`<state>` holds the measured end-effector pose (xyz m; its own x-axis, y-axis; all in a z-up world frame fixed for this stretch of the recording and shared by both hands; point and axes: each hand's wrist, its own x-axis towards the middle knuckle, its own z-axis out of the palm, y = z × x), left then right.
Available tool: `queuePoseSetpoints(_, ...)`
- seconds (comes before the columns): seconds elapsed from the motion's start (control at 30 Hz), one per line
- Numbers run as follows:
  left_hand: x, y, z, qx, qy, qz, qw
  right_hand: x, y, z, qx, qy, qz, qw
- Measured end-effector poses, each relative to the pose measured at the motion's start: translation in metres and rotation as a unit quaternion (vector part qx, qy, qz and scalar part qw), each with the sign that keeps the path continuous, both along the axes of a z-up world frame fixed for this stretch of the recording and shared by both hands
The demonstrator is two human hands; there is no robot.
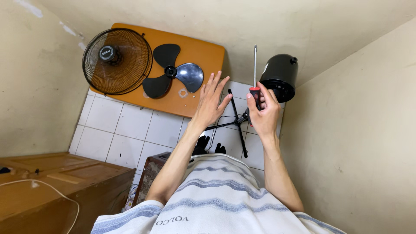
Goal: The person disassembles and reassembles an electric fan. They use a screwdriver to remove and tighten screws on the fan motor housing, handling the fan head and screws throughout the process.
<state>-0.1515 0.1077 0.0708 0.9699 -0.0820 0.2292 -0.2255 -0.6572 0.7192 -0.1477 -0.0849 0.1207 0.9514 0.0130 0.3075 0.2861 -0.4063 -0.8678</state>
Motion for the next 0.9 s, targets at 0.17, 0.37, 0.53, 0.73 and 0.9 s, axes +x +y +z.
queuePoseSetpoints(0.17, -0.008, 0.007, -0.005, 0.026, 0.002, 0.03, 0.999, 0.001, 0.022, -0.012, -0.046, -0.012, 0.009, 0.999)
queuePoseSetpoints(0.37, -0.017, 0.023, -0.021, 0.042, 0.022, 0.07, 0.996, 0.009, 0.039, -0.036, -0.151, -0.052, 0.048, 0.986)
queuePoseSetpoints(0.53, -0.032, 0.053, -0.054, 0.055, 0.04, 0.127, 0.99, 0.007, 0.056, -0.058, -0.178, -0.02, 0.076, 0.981)
queuePoseSetpoints(0.73, -0.049, 0.101, -0.097, 0.032, 0.097, 0.164, 0.981, 0.0, 0.081, -0.084, -0.189, 0.026, 0.087, 0.978)
queuePoseSetpoints(0.9, -0.052, 0.138, -0.13, 0.05, 0.071, 0.166, 0.982, -0.003, 0.103, -0.116, -0.201, 0.077, 0.076, 0.974)
